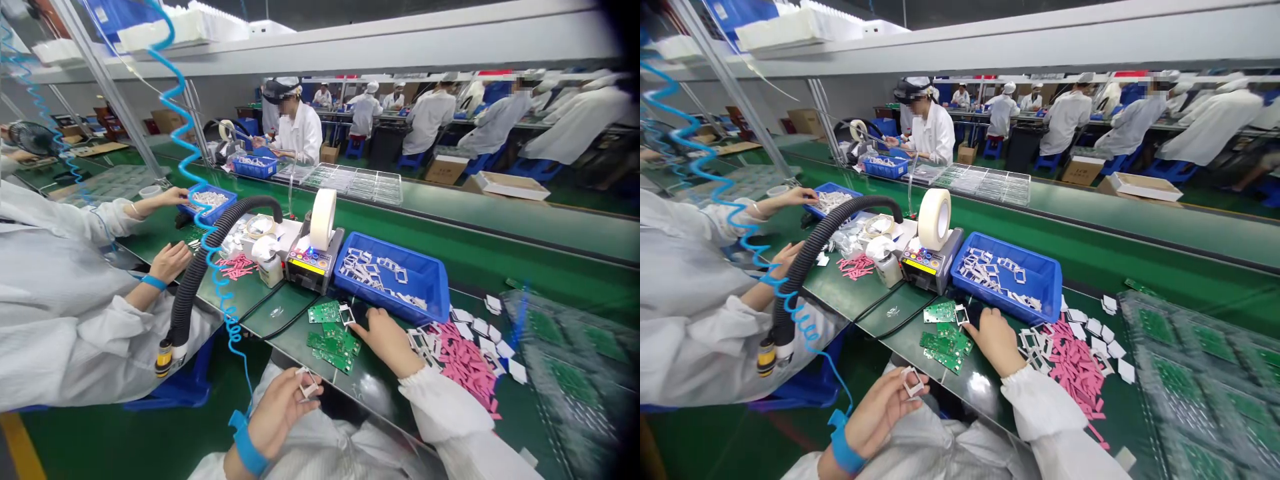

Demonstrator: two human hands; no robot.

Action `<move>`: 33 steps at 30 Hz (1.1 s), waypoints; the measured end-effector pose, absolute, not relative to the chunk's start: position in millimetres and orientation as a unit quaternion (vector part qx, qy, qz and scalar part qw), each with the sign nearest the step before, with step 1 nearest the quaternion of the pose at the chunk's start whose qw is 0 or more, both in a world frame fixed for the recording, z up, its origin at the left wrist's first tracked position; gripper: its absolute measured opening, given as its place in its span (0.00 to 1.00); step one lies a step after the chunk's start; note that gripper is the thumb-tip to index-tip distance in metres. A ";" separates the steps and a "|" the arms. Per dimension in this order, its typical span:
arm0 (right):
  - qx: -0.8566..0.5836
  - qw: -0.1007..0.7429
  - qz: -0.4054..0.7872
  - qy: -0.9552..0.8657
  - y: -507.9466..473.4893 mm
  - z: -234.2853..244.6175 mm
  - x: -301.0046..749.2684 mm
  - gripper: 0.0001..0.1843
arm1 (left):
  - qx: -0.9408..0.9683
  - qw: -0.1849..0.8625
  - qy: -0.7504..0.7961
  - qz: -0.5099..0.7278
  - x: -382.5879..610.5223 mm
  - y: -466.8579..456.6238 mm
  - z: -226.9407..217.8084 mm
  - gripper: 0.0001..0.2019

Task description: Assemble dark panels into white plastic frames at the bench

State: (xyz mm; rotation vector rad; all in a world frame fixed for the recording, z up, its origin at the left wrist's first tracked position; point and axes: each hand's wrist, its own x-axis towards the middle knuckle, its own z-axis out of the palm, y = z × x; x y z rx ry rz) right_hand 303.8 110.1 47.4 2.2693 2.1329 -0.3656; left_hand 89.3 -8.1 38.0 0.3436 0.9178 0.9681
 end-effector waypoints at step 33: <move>0.344 -0.148 -0.705 0.603 21.9 7.1 -21.6 0.13 | -0.087 0.469 0.412 0.777 -136.8 -30.0 -9.9 0.15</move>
